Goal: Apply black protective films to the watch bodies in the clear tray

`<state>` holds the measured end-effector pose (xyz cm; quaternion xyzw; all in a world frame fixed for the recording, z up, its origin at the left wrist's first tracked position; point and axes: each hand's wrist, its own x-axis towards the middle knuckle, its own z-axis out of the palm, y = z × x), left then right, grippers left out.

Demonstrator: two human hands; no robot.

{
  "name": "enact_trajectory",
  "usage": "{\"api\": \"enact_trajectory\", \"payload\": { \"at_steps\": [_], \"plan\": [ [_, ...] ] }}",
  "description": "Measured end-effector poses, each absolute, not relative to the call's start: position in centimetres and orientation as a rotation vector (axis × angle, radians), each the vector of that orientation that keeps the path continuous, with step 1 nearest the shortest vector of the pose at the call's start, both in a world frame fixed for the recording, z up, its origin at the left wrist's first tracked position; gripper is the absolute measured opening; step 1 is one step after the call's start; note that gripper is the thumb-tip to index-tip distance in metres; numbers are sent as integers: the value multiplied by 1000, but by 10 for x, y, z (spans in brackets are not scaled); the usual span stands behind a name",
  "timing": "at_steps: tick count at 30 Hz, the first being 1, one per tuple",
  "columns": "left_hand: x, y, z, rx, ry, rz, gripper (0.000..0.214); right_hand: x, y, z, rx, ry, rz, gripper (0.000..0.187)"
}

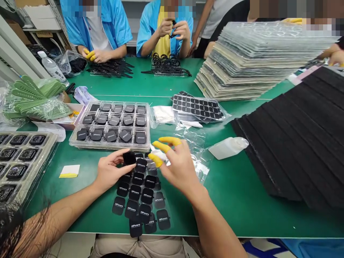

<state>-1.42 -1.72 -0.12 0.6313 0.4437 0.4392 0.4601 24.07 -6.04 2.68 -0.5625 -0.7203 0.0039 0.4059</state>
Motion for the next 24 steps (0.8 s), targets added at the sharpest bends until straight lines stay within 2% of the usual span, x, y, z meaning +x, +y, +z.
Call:
{"api": "enact_trajectory", "payload": {
  "at_steps": [2,5,7,13,19,24],
  "plan": [
    [-15,-18,-3,1622,1083,1128,46,230,-62,25,-1348,-1869,273,39],
    [-16,-19,-3,1702,1062,1180,41,219,-60,17,-1363,-1756,636,30],
    [-17,-19,-1,1737,1049,1210,38,217,-58,13,-1398,-1607,754,25],
    [-16,-17,2,1633,1044,1216,41,215,-54,7,-1420,-1454,811,23],
    [-15,-11,8,1247,1086,1033,64,218,-52,12,-1295,-1483,777,18],
    [-14,-9,9,1243,1105,937,61,239,-54,29,-1028,-1169,1052,44]
  ]
}}
